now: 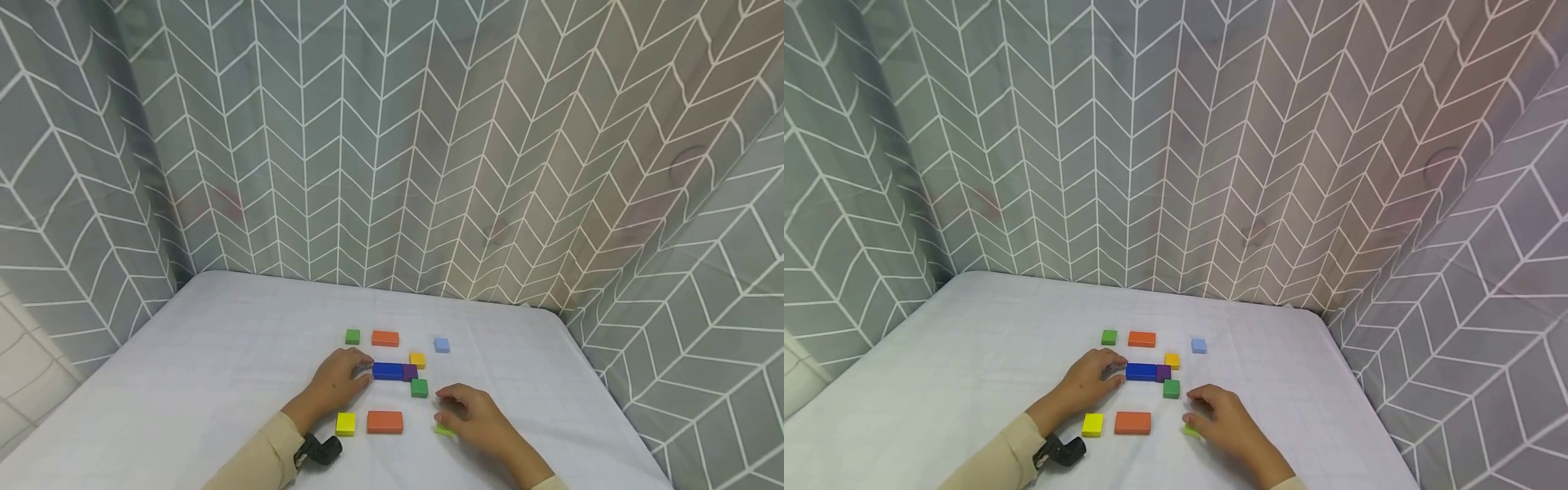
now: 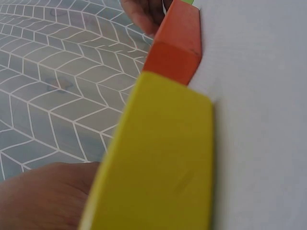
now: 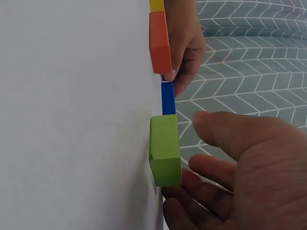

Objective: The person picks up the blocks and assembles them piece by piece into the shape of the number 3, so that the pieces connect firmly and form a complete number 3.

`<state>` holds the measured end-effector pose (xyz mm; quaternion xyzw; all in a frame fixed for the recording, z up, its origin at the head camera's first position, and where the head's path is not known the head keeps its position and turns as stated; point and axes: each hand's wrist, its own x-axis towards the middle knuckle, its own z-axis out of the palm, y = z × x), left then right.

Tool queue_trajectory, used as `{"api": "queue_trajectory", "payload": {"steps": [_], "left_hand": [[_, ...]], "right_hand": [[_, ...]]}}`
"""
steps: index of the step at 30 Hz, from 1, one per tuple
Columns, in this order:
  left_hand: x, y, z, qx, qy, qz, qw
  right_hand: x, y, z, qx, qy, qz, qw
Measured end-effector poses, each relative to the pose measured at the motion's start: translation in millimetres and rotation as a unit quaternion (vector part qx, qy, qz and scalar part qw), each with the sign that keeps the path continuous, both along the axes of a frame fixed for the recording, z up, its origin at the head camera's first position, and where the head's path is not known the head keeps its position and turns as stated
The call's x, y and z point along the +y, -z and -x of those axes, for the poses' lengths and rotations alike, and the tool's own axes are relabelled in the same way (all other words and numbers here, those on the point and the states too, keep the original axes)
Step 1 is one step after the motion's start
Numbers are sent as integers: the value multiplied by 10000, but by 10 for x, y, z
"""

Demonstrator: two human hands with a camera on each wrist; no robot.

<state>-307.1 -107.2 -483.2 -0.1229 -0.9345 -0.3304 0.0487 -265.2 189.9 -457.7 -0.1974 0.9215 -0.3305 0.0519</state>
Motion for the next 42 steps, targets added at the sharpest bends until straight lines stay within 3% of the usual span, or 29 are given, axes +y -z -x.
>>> {"api": "queue_trajectory", "payload": {"steps": [6,13,23,33,42], "left_hand": [[13,9,-2,-27,23,-12,10000],[20,25,-4,-34,36,18,10000],[-5,28,-8,-22,-129,20,9999],[-16,-12,-29,4,-167,-50,9998],[-7,-15,-33,32,-128,-31,9999]], "right_hand": [[73,-12,-95,354,-205,-427,9983],[135,-73,-147,356,-392,-681,9963],[121,-58,-117,334,-487,-176,9981],[44,-27,-114,226,-40,-308,9993],[3,40,-100,371,-63,-99,9992]]}}
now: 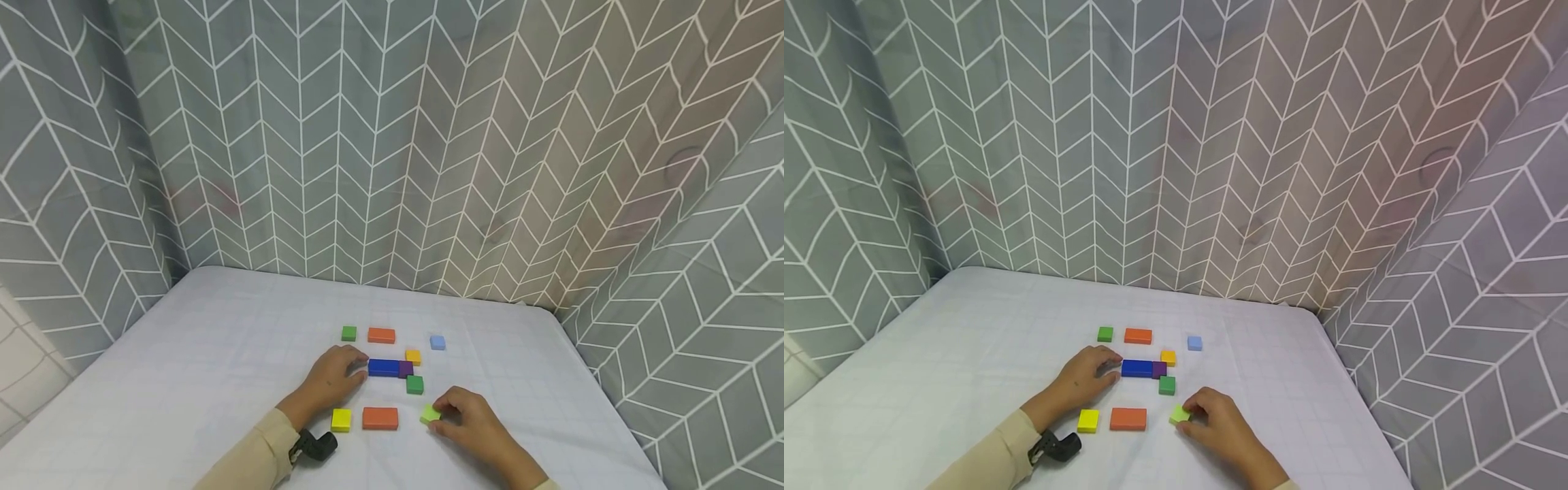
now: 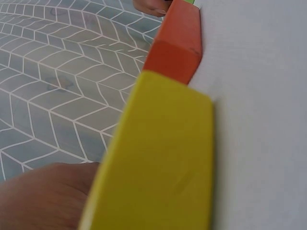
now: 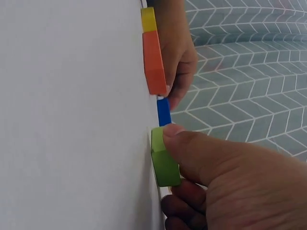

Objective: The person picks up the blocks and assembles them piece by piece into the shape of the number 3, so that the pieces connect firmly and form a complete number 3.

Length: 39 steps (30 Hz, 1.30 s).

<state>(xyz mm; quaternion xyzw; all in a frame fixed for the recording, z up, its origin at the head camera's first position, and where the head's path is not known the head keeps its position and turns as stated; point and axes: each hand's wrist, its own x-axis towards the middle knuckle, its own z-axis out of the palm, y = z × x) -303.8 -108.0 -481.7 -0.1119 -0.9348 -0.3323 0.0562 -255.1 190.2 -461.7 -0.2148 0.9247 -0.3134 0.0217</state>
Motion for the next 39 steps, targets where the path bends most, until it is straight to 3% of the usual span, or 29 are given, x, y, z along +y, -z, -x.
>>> {"api": "queue_trajectory", "payload": {"steps": [18,39], "left_hand": [[3,15,45,59,18,50,10000],[3,6,26,16,-27,26,10000]], "right_hand": [[-7,-16,11,237,-283,-35,9993],[-197,54,63,138,67,273,9995]]}}
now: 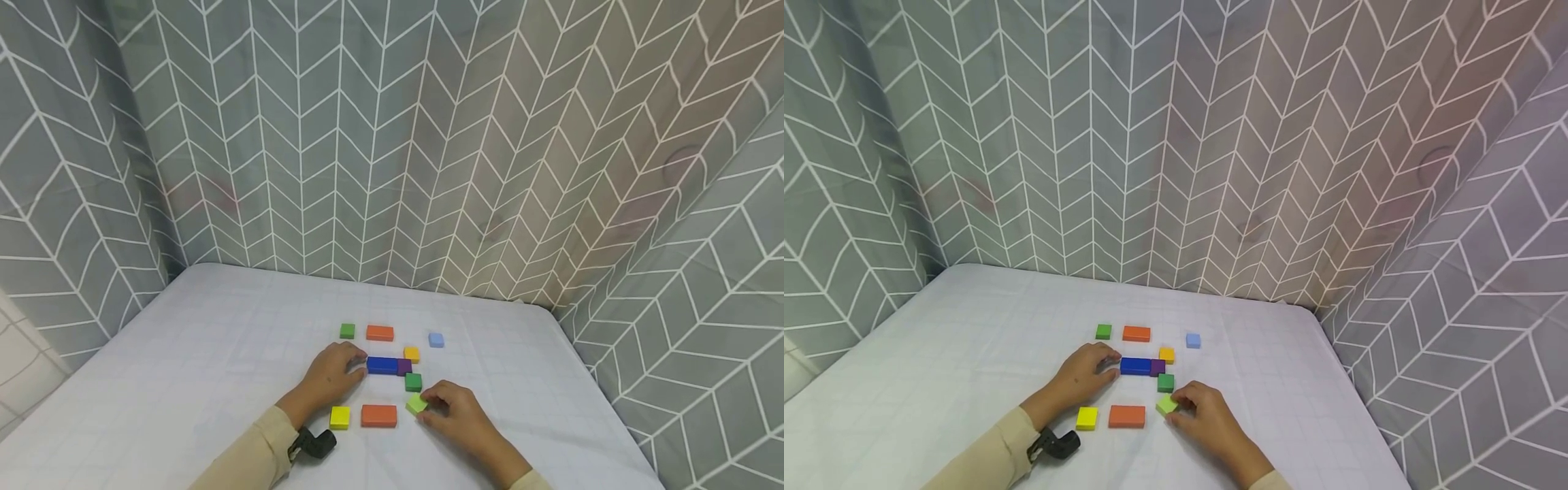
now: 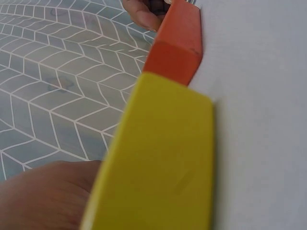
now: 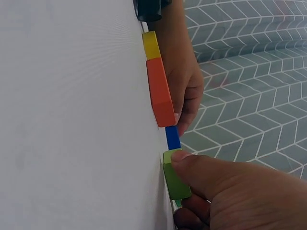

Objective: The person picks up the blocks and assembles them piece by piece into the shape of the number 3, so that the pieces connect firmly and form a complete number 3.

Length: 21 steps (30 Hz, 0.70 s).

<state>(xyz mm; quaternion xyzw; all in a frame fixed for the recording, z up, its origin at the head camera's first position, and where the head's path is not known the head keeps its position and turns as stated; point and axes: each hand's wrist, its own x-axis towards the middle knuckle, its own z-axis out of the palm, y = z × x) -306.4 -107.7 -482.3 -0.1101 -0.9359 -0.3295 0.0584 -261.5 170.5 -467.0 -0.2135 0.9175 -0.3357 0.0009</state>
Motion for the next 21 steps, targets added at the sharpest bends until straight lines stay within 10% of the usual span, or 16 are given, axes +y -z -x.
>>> {"api": "queue_trajectory", "payload": {"steps": [21], "left_hand": [[-3,-6,-4,-51,14,44,10000]], "right_hand": [[-50,1,36,-100,71,116,9999]]}}
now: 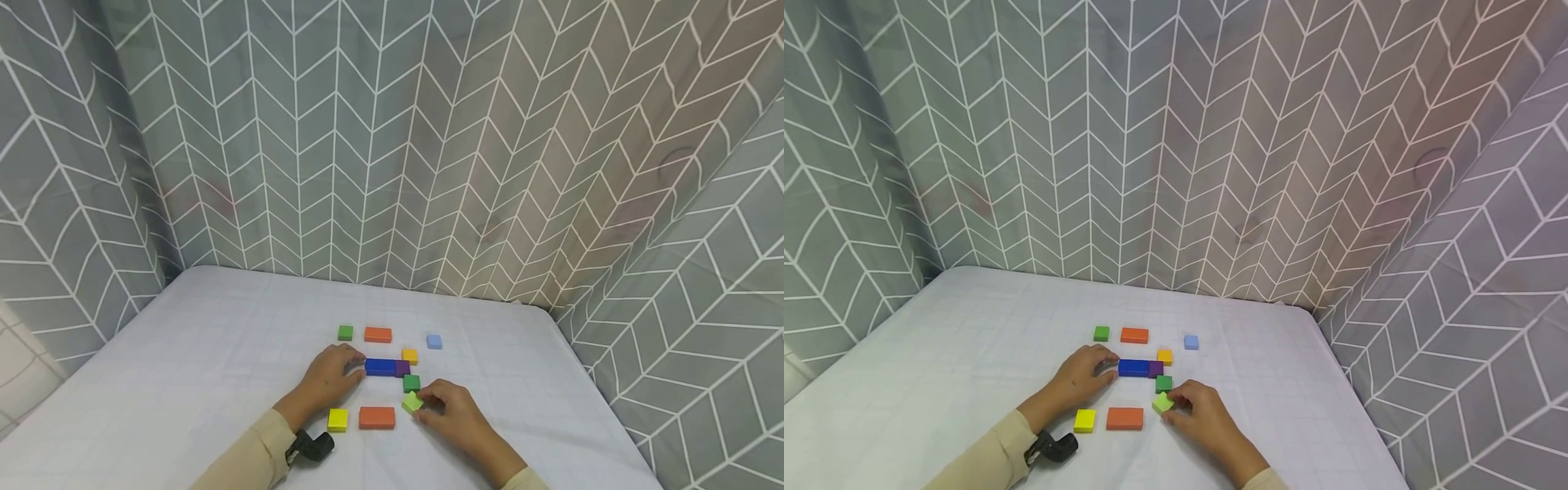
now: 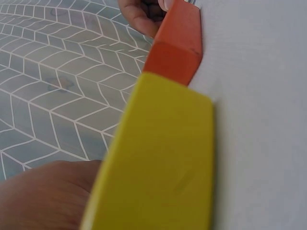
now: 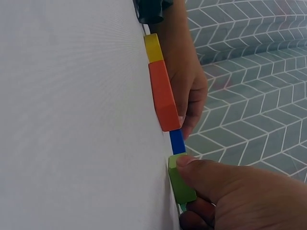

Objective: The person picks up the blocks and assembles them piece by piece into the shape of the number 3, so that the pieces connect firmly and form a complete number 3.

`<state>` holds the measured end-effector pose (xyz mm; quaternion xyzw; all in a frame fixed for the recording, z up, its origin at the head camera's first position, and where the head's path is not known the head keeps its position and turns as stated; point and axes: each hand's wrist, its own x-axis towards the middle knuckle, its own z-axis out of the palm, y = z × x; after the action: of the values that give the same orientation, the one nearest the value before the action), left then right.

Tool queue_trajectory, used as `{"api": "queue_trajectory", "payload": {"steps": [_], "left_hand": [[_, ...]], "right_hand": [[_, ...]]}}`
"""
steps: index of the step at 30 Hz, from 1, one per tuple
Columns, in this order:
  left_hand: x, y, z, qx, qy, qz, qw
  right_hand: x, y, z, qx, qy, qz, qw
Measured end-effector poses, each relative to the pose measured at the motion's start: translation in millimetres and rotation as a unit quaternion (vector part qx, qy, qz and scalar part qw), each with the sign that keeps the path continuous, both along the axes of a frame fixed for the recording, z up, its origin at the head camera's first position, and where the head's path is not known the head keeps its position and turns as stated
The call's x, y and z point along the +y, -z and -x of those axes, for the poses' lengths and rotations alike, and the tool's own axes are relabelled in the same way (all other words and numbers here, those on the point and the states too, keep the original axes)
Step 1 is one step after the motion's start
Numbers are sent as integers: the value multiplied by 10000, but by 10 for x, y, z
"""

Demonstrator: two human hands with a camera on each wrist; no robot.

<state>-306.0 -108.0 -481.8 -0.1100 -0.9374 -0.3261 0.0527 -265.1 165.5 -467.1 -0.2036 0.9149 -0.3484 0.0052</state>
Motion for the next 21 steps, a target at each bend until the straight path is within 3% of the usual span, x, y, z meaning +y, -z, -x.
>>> {"api": "queue_trajectory", "payload": {"steps": [21], "left_hand": [[18,45,29,113,31,28,9999]], "right_hand": [[9,11,46,-124,8,73,9999]]}}
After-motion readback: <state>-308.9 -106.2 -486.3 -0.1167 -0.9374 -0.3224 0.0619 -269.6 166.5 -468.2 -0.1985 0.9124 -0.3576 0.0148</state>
